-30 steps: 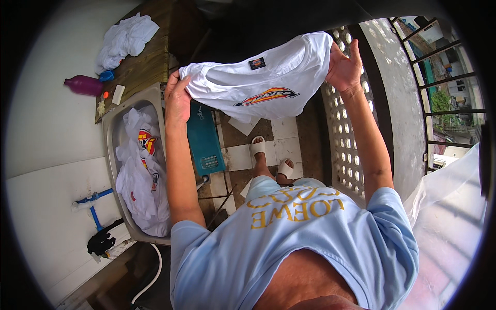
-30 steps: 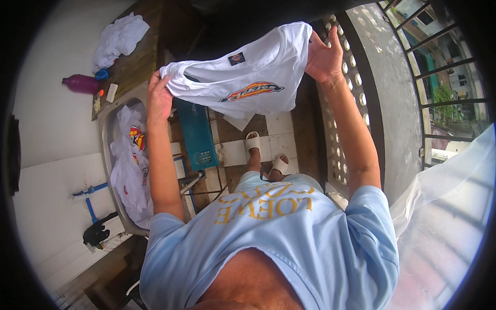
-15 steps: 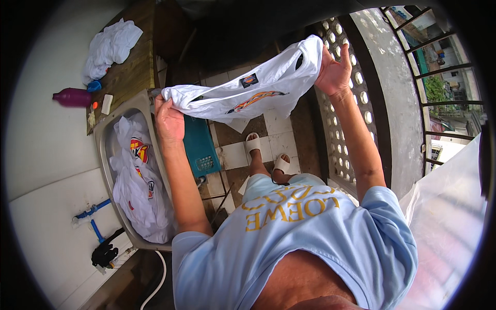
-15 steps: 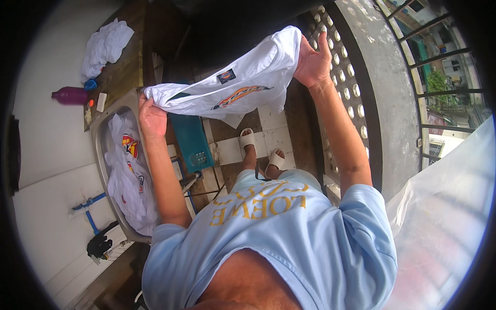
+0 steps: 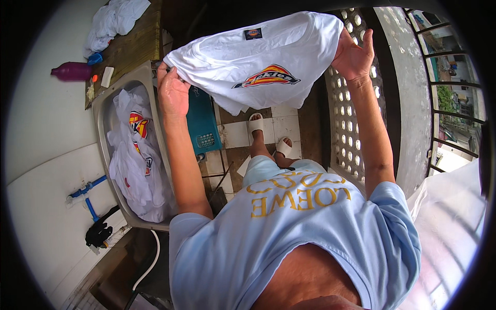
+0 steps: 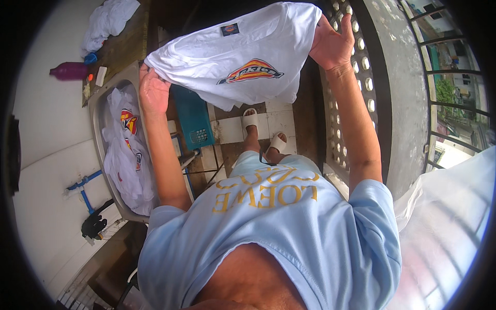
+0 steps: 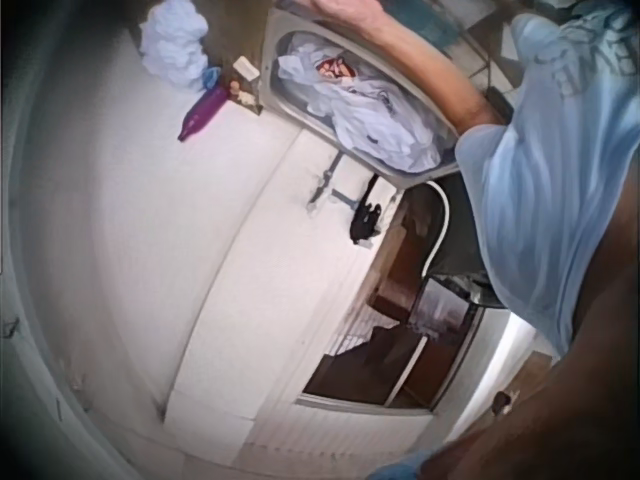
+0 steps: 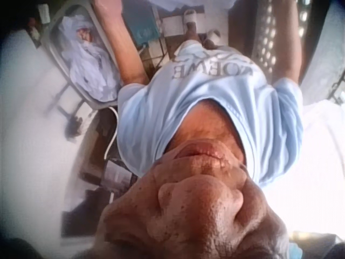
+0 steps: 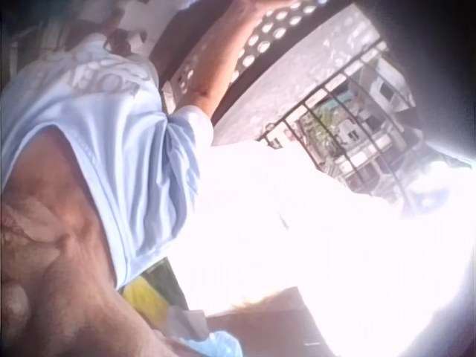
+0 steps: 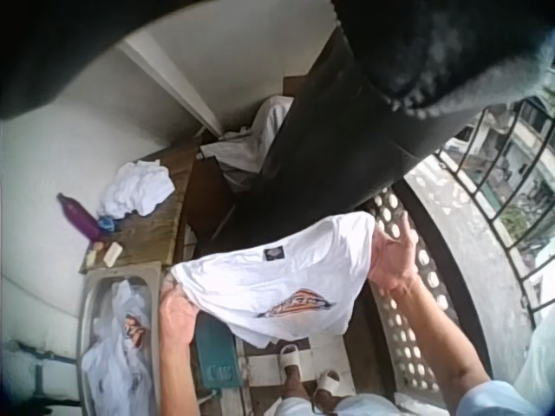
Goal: The person prepares clothes for washing by inspecting garments, applying liquid detergent from a bottle, and soaking items in a sink.
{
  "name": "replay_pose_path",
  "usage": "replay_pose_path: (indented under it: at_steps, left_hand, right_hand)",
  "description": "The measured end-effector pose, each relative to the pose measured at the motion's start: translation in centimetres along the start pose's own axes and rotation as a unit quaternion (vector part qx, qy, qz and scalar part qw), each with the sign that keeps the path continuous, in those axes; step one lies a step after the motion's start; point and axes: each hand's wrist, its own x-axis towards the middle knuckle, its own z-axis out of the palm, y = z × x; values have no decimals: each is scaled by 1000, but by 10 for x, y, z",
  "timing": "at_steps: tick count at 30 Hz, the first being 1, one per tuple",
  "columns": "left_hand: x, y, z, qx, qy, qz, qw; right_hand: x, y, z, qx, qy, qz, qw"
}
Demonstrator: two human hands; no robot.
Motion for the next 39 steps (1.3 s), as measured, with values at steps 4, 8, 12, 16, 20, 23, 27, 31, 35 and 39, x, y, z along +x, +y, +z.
replay_pose_path:
  at_steps: [4, 8, 12, 16, 20, 23, 27, 31, 35, 39]
  left_hand:
    - [4, 10, 17, 16, -22, 26, 999]
    - [7, 17, 24, 27, -48, 41, 998]
    - [15, 20, 24, 33, -67, 52, 996]
    - [22, 22, 16, 66, -37, 56, 996]
    - [43, 24, -2, 67, -9, 57, 996]
    - [52, 38, -13, 89, 0, 76, 993]
    - [64, 67, 1, 105, -22, 111, 988]
    - [87, 98, 21, 120, -76, 133, 981]
    - [103, 129, 41, 152, -114, 144, 971]
    - [129, 152, 47, 199, -165, 192, 947]
  right_hand:
    - [8, -5, 9, 5, -180, 43, 983]
    - [10, 7, 64, -1, 1, -30, 1000]
    - [11, 5, 69, -4, -33, -23, 999]
    - [16, 5, 85, -56, -49, -36, 997]
    - [24, -11, 109, -78, -102, -34, 991]
    - [40, -24, 116, -122, -203, -24, 971]
    - [51, -40, 134, -191, -134, -27, 972]
    - [61, -63, 128, -246, -125, -42, 960]
    - [80, -75, 121, -245, -138, -24, 959]
    - [90, -81, 128, -263, -139, -24, 954]
